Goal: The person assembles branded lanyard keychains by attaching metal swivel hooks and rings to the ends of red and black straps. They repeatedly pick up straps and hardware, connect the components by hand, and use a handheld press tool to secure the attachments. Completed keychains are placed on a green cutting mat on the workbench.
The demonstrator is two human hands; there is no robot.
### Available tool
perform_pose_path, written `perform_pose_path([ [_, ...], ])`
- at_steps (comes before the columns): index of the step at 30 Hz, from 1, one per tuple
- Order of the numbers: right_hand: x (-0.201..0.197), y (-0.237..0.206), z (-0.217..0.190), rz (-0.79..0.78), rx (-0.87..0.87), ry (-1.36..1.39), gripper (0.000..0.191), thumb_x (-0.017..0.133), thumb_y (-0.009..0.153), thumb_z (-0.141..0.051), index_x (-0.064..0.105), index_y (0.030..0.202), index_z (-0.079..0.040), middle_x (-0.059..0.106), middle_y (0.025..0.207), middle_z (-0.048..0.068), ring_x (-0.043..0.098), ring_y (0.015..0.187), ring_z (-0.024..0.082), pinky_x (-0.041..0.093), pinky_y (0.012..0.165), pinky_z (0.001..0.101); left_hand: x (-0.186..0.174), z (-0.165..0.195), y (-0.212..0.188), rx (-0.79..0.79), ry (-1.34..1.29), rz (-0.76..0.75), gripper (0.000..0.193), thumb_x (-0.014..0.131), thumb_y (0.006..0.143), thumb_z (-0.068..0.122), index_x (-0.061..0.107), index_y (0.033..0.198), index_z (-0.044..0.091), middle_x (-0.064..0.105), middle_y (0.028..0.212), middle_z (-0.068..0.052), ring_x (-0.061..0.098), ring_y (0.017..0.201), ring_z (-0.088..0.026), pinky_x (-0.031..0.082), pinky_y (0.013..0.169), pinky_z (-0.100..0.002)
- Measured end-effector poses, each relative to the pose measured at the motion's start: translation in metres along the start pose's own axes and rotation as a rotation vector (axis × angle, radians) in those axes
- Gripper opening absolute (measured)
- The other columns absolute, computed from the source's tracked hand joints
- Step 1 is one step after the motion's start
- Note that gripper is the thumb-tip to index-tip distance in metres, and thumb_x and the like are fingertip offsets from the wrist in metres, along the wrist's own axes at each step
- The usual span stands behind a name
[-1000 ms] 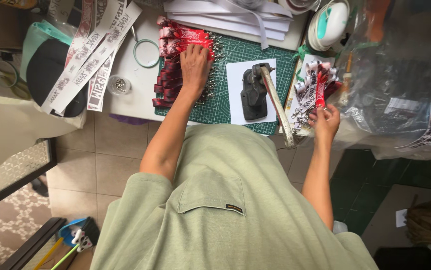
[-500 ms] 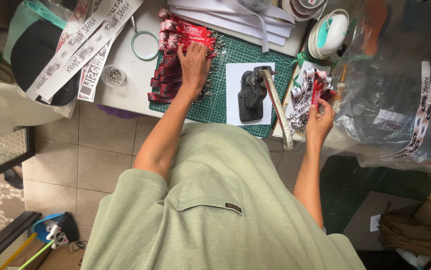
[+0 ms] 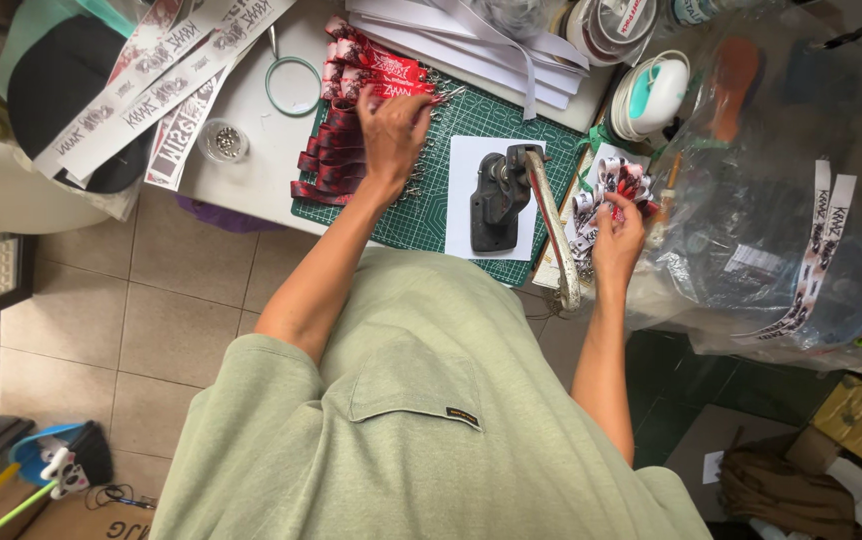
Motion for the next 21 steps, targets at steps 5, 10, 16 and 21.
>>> perform_pose_path([
  [5,0.006,0.022,-0.08,-0.137,-0.253,-0.105,0.024,0.066,0.106,-0.01,0.069,0.128,-0.001,0.065,0.119,0.013,0.06,0.103,0.017,0.048,0.087,0.0308,0.001,0.038,0.017,-0.092,-0.201,-0.121,0.013,0.071,0.092,0.016,0.08,0.098,0.01,0.079,0.084,-0.006,0.074,0.073,-0.019,0.047,0.091,-0.047],
  [10,0.031,0.043,-0.175,-0.354,-0.585,-0.082,0.03,0.071,0.104,-0.009,0.067,0.132,-0.001,0.066,0.138,0.014,0.062,0.13,0.024,0.047,0.111,0.0379,0.006,0.079,0.033,-0.012,-0.42,-0.229,0.017,0.07,0.089,0.015,0.082,0.099,0.009,0.079,0.079,-0.009,0.075,0.063,-0.018,0.057,0.06,-0.031],
  [16,0.067,0.061,-0.197,-0.567,-0.448,-0.142,0.023,0.079,0.098,-0.013,0.074,0.117,0.0,0.075,0.107,0.008,0.07,0.1,0.016,0.054,0.089,0.0297,0.012,0.083,0.04,0.09,-0.409,-0.281,0.023,0.078,0.084,0.025,0.08,0.095,0.004,0.077,0.079,-0.015,0.076,0.072,-0.025,0.059,0.069,-0.037],
  [21,0.074,0.071,-0.186,-0.665,-0.327,-0.093,0.022,0.076,0.099,-0.013,0.073,0.116,0.0,0.076,0.1,0.006,0.069,0.094,0.01,0.054,0.083,0.0259,0.018,0.073,0.048,0.013,-0.455,-0.377,0.028,0.078,0.08,0.027,0.08,0.095,0.004,0.076,0.077,-0.015,0.076,0.069,-0.025,0.058,0.067,-0.037],
])
Point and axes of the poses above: each hand's wrist, its own y-axis towards the middle knuckle, its own x-axis out of the palm, z = x × y, the point moved 3 cm from there along y, towards the middle knuckle
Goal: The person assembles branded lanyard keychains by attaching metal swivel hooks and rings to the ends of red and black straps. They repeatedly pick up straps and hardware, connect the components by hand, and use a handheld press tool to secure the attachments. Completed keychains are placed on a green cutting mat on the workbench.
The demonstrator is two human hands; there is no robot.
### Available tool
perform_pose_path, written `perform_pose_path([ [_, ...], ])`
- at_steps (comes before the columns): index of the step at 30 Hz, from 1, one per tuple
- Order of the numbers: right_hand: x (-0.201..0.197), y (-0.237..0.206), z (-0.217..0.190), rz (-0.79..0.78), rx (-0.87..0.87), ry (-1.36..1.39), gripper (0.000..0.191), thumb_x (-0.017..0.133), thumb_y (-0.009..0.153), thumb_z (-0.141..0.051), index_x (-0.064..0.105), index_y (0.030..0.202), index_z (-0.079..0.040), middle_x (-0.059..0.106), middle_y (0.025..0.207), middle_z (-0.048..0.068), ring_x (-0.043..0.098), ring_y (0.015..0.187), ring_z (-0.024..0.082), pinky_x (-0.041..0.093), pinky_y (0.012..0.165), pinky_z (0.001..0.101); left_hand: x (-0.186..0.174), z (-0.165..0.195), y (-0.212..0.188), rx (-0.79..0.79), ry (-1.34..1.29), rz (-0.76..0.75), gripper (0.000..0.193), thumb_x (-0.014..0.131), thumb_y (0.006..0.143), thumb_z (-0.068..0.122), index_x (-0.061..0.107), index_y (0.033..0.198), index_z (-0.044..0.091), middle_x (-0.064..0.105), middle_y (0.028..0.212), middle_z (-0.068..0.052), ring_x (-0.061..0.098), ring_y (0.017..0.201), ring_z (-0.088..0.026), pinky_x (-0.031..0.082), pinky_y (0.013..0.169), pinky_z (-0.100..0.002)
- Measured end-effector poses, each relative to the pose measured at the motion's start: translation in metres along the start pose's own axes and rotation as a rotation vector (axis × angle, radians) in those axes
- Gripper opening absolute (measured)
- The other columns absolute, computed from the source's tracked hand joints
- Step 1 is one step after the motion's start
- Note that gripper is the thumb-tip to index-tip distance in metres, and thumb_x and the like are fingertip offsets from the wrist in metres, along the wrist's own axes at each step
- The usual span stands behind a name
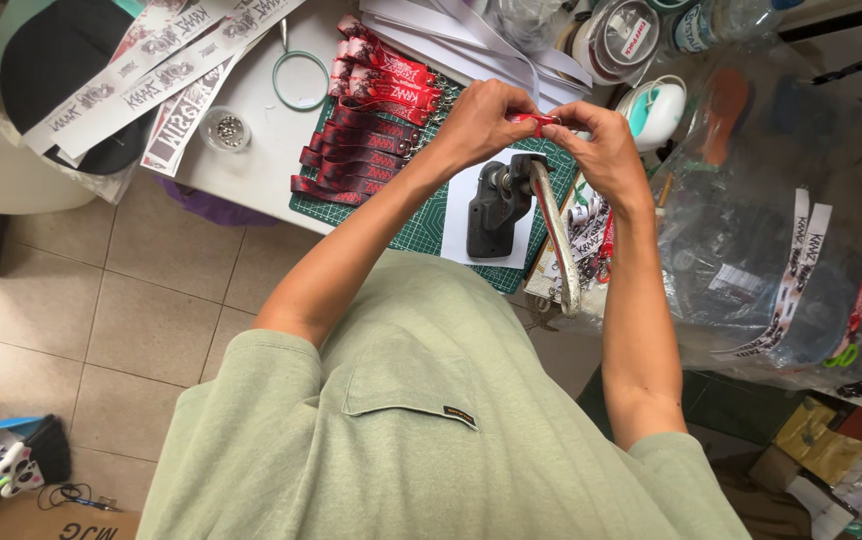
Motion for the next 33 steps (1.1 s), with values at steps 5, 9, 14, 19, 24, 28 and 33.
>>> perform_pose_path([
  [5,0.001,0.004,0.006,-0.024,0.007,-0.117,0.022,0.07,0.103,-0.015,0.069,0.117,0.002,0.075,0.1,0.007,0.067,0.091,0.01,0.053,0.079,0.0264,-0.001,0.0,0.013,-0.086,0.007,-0.067,0.028,0.079,0.078,0.029,0.081,0.089,0.004,0.075,0.074,-0.016,0.075,0.066,-0.025,0.056,0.065,-0.037],
  [9,0.002,0.011,0.027,-0.05,0.015,-0.097,0.022,0.064,0.107,-0.017,0.065,0.118,0.002,0.071,0.098,0.003,0.063,0.089,0.009,0.051,0.077,0.0261,-0.005,-0.004,0.023,-0.043,-0.032,-0.089,0.03,0.081,0.076,0.03,0.079,0.087,0.003,0.075,0.074,-0.015,0.075,0.067,-0.025,0.057,0.064,-0.037],
  [14,0.009,0.024,0.072,-0.087,0.125,0.042,0.018,0.062,0.111,-0.017,0.065,0.116,0.0,0.066,0.095,-0.001,0.059,0.088,0.008,0.05,0.079,0.0247,-0.016,-0.031,0.028,-0.052,0.147,-0.121,0.027,0.083,0.075,0.029,0.08,0.086,0.004,0.073,0.074,-0.018,0.073,0.07,-0.033,0.056,0.069,-0.042],
  [19,0.054,0.021,0.102,-0.162,0.311,0.084,0.018,0.068,0.095,-0.009,0.069,0.112,-0.002,0.069,0.094,0.002,0.062,0.082,0.01,0.052,0.071,0.0251,-0.015,-0.06,0.0,-0.15,0.243,-0.116,0.018,0.083,0.07,0.023,0.08,0.076,0.006,0.073,0.074,-0.02,0.072,0.076,-0.037,0.057,0.076,-0.045],
  [24,0.091,0.023,0.109,-0.172,0.45,0.591,0.019,0.068,0.097,-0.012,0.072,0.111,0.0,0.073,0.098,0.003,0.069,0.084,0.011,0.057,0.073,0.0251,-0.022,-0.082,-0.037,-0.152,0.275,0.042,0.012,0.079,0.073,0.016,0.079,0.075,0.004,0.071,0.075,-0.022,0.071,0.078,-0.04,0.056,0.074,-0.049],
  [28,0.103,0.026,0.107,-0.19,0.408,0.511,0.019,0.069,0.095,-0.012,0.071,0.111,-0.001,0.072,0.098,0.004,0.069,0.084,0.011,0.057,0.073,0.0249,-0.029,-0.093,-0.057,-0.205,0.228,0.048,0.012,0.078,0.077,0.014,0.077,0.079,0.002,0.071,0.077,-0.023,0.071,0.079,-0.04,0.056,0.076,-0.048],
  [33,0.114,0.033,0.104,-0.273,0.284,0.338,0.02,0.071,0.093,-0.011,0.07,0.11,-0.001,0.072,0.098,0.004,0.068,0.084,0.01,0.056,0.073,0.0247,-0.033,-0.106,-0.079,-0.257,0.172,0.055,0.014,0.077,0.08,0.015,0.077,0.081,0.002,0.071,0.074,-0.022,0.072,0.078,-0.039,0.055,0.076,-0.048],
])
Point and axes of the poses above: each hand's wrist, its own y-axis towards the middle knuckle, its own x-axis out of the palm, z = x × y, the point moved 3 cm from there along y, towards the middle knuckle
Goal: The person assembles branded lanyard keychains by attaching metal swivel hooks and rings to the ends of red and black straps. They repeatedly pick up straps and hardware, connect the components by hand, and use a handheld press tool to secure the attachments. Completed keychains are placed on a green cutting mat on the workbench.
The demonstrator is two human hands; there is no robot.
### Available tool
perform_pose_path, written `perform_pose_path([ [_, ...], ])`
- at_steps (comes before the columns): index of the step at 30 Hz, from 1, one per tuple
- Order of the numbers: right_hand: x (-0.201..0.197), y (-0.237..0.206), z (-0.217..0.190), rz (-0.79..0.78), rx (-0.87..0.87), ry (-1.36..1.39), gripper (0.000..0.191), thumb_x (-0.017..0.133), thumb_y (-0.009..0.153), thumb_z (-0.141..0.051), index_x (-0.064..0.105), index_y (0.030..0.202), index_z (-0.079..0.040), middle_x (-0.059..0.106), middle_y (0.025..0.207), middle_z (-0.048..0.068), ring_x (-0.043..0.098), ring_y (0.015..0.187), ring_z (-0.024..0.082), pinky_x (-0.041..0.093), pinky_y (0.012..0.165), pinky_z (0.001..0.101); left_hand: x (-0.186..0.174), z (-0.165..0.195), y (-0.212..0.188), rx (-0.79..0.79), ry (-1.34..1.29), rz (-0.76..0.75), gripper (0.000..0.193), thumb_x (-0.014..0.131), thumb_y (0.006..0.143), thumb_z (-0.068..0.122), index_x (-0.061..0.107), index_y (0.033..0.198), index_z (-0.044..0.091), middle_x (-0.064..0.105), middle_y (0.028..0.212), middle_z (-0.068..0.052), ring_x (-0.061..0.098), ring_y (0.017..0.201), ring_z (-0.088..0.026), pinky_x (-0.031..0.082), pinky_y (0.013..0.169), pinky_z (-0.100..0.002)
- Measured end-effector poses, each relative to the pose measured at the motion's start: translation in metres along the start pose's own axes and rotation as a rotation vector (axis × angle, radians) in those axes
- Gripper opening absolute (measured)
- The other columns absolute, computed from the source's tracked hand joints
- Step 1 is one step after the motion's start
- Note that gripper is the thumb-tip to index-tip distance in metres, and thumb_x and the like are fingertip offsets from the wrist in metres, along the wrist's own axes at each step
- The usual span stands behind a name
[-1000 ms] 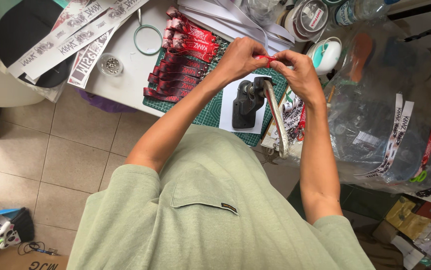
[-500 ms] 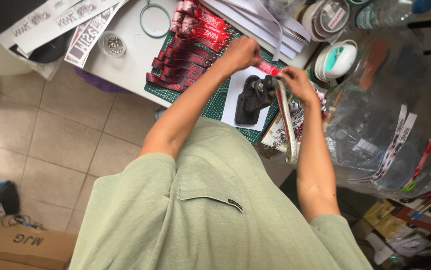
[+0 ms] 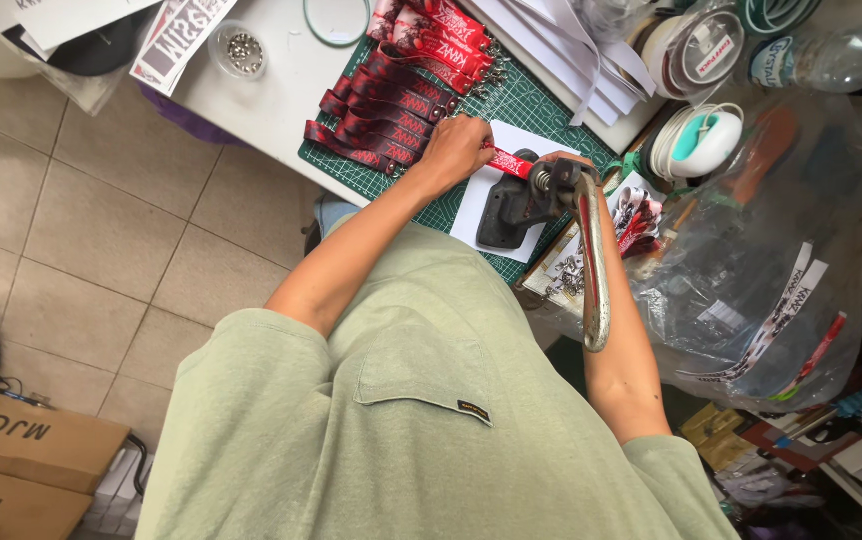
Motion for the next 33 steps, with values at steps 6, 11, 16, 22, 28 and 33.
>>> perform_pose_path([
  [6,0.004,0.012,0.007,-0.028,-0.034,-0.084,0.021,0.073,0.091,-0.011,0.069,0.109,-0.002,0.072,0.098,0.004,0.068,0.085,0.01,0.056,0.074,0.0244,0.008,-0.016,-0.009,-0.012,-0.039,0.05,0.014,0.075,0.083,0.015,0.077,0.087,0.002,0.072,0.077,-0.02,0.072,0.078,-0.038,0.055,0.076,-0.048],
  [11,0.0,0.02,0.011,-0.062,-0.042,-0.125,0.022,0.075,0.088,-0.011,0.068,0.108,-0.003,0.071,0.097,0.005,0.067,0.085,0.009,0.056,0.074,0.0242,0.007,-0.022,-0.008,-0.048,-0.09,0.037,0.015,0.073,0.084,0.016,0.075,0.089,0.002,0.073,0.077,-0.019,0.072,0.077,-0.039,0.055,0.075,-0.048],
  [16,-0.012,0.027,0.005,-0.051,0.022,-0.089,0.024,0.077,0.086,-0.01,0.067,0.107,-0.004,0.071,0.097,0.005,0.067,0.085,0.009,0.056,0.074,0.024,0.004,-0.016,0.007,-0.023,-0.122,0.037,0.011,0.069,0.086,0.014,0.07,0.089,0.004,0.073,0.078,-0.019,0.072,0.077,-0.038,0.056,0.075,-0.048],
  [22,-0.026,0.033,-0.007,0.095,0.216,0.097,0.012,0.071,0.1,-0.014,0.062,0.103,-0.008,0.075,0.096,0.008,0.071,0.083,0.012,0.057,0.07,0.0239,0.004,-0.008,0.034,-0.003,-0.134,-0.051,0.019,0.067,0.088,0.021,0.063,0.096,0.004,0.07,0.077,-0.019,0.068,0.078,-0.042,0.051,0.073,-0.053],
  [28,-0.036,0.036,-0.001,0.093,0.196,0.133,0.017,0.072,0.102,-0.01,0.06,0.113,-0.006,0.071,0.102,0.008,0.072,0.092,0.016,0.058,0.077,0.0254,0.006,-0.017,0.036,0.03,-0.168,-0.179,0.02,0.061,0.089,0.018,0.054,0.104,0.005,0.068,0.08,-0.018,0.066,0.081,-0.042,0.049,0.076,-0.053],
  [33,-0.038,0.041,0.009,0.15,0.209,0.355,0.016,0.067,0.103,-0.013,0.06,0.111,-0.001,0.072,0.106,0.008,0.072,0.087,0.017,0.061,0.077,0.0276,0.007,-0.021,0.029,0.149,-0.162,-0.128,0.019,0.068,0.085,0.011,0.054,0.096,0.006,0.065,0.089,-0.016,0.065,0.088,-0.039,0.049,0.077,-0.049],
])
Point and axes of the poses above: each hand's wrist, its own y-axis towards the middle knuckle, its own x-axis out of the palm, z = x × y, the point moved 3 cm from there along y, towards the middle knuckle
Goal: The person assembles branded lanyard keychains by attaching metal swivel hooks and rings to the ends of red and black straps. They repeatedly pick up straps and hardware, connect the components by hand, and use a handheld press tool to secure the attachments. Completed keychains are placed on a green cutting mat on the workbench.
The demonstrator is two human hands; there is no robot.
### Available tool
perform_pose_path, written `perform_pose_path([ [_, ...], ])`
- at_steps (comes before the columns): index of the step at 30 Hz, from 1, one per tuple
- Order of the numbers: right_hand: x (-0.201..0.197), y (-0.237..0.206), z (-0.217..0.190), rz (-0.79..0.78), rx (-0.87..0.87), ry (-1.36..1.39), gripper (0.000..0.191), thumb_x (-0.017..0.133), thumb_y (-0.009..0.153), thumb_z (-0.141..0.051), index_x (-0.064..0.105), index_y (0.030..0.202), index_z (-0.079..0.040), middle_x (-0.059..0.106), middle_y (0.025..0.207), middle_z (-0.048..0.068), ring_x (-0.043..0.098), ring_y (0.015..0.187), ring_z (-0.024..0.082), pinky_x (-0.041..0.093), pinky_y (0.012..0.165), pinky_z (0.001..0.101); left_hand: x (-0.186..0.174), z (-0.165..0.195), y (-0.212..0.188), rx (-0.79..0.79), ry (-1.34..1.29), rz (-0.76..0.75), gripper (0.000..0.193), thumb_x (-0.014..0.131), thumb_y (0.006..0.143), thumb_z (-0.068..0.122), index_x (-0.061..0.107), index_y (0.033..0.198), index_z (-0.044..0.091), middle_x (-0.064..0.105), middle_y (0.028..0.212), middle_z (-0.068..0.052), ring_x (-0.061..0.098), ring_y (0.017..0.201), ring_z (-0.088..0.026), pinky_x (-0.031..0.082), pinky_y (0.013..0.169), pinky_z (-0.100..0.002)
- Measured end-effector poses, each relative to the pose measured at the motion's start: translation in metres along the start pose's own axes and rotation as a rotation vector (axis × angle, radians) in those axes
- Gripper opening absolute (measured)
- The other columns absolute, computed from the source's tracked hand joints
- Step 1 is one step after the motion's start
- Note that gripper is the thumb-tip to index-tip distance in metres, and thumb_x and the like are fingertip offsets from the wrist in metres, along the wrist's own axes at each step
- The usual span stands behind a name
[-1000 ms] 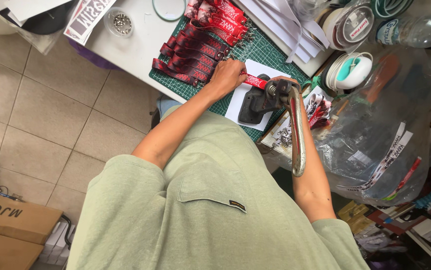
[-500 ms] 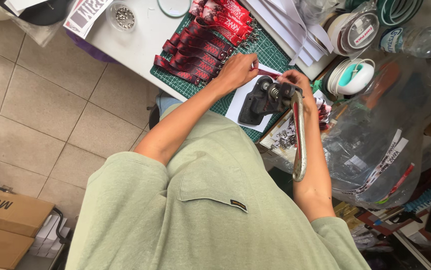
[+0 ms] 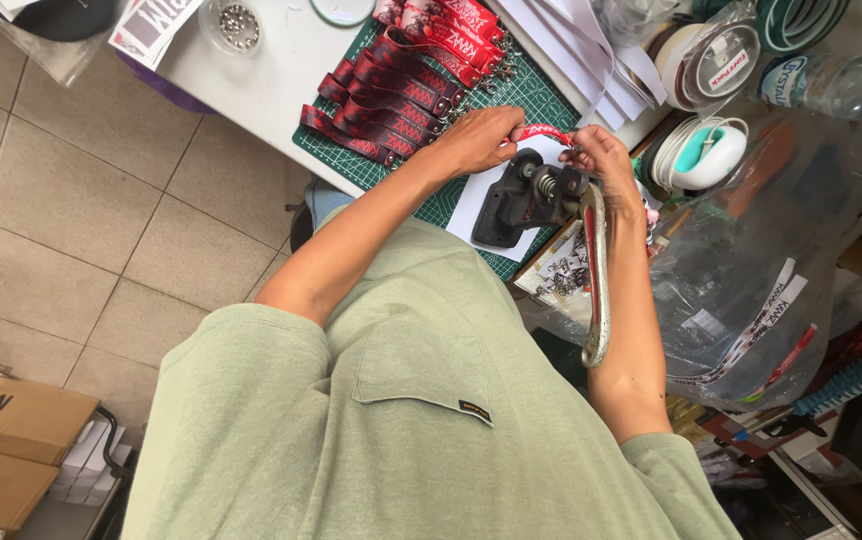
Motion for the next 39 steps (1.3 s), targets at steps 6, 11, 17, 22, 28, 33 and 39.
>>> perform_pose_path([
  [6,0.008,0.001,0.001,-0.017,-0.004,-0.206,0.029,0.073,0.09,0.0,0.064,0.117,-0.005,0.07,0.102,0.004,0.07,0.087,0.01,0.061,0.077,0.0241,-0.002,-0.005,-0.011,0.059,0.041,0.088,0.028,0.075,0.078,0.001,0.054,0.096,0.006,0.064,0.092,-0.012,0.065,0.092,-0.036,0.05,0.079,-0.047],
  [11,0.011,-0.004,0.012,-0.133,0.045,-0.392,0.02,0.07,0.101,-0.003,0.069,0.119,0.005,0.073,0.105,0.006,0.068,0.089,0.008,0.057,0.079,0.0211,0.003,-0.008,-0.016,0.077,0.209,0.057,0.034,0.077,0.075,0.0,0.054,0.099,0.007,0.066,0.093,-0.011,0.066,0.093,-0.036,0.051,0.078,-0.048],
  [17,0.015,0.003,0.027,-0.139,0.073,-0.465,0.026,0.062,0.094,0.0,0.07,0.118,0.002,0.074,0.104,0.007,0.072,0.087,0.01,0.061,0.079,0.0234,0.004,-0.019,-0.027,0.04,0.224,0.059,0.032,0.074,0.077,-0.003,0.054,0.1,0.006,0.067,0.095,-0.011,0.067,0.094,-0.035,0.052,0.078,-0.047],
  [22,0.027,0.013,0.032,-0.169,0.098,-0.464,0.025,0.071,0.091,-0.001,0.069,0.116,0.003,0.074,0.102,0.01,0.073,0.085,0.012,0.063,0.077,0.0249,0.0,-0.03,-0.035,0.011,0.266,0.043,0.027,0.072,0.082,-0.003,0.054,0.102,0.006,0.066,0.094,-0.012,0.067,0.092,-0.035,0.053,0.077,-0.047],
  [28,0.033,0.021,0.033,-0.158,0.094,-0.558,0.024,0.077,0.092,-0.003,0.067,0.112,0.004,0.074,0.097,0.011,0.072,0.081,0.013,0.062,0.072,0.0255,-0.003,-0.029,-0.046,-0.007,0.295,0.019,0.043,0.081,0.069,0.01,0.057,0.104,0.005,0.065,0.096,-0.012,0.062,0.1,-0.035,0.045,0.083,-0.052],
  [33,0.032,0.028,0.036,-0.189,0.111,-0.513,0.022,0.074,0.093,-0.004,0.068,0.113,0.004,0.075,0.098,0.011,0.073,0.083,0.012,0.062,0.074,0.0247,0.005,-0.017,-0.036,0.165,0.251,0.229,0.038,0.084,0.074,0.02,0.065,0.104,0.006,0.064,0.099,-0.011,0.059,0.103,-0.032,0.042,0.088,-0.046],
  [39,0.034,0.032,0.036,-0.2,0.074,-0.538,0.022,0.076,0.094,-0.005,0.067,0.112,0.004,0.075,0.101,0.01,0.073,0.086,0.012,0.061,0.077,0.0239,0.028,-0.021,-0.025,0.148,0.106,0.188,0.022,0.082,0.079,0.018,0.075,0.099,0.011,0.066,0.097,-0.004,0.064,0.098,-0.024,0.045,0.087,-0.043],
])
Point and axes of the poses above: each hand's wrist, its own y-axis towards the middle knuckle, its own x-axis out of the palm, z = x × y, the point moved 3 cm from there along y, towards the middle knuckle
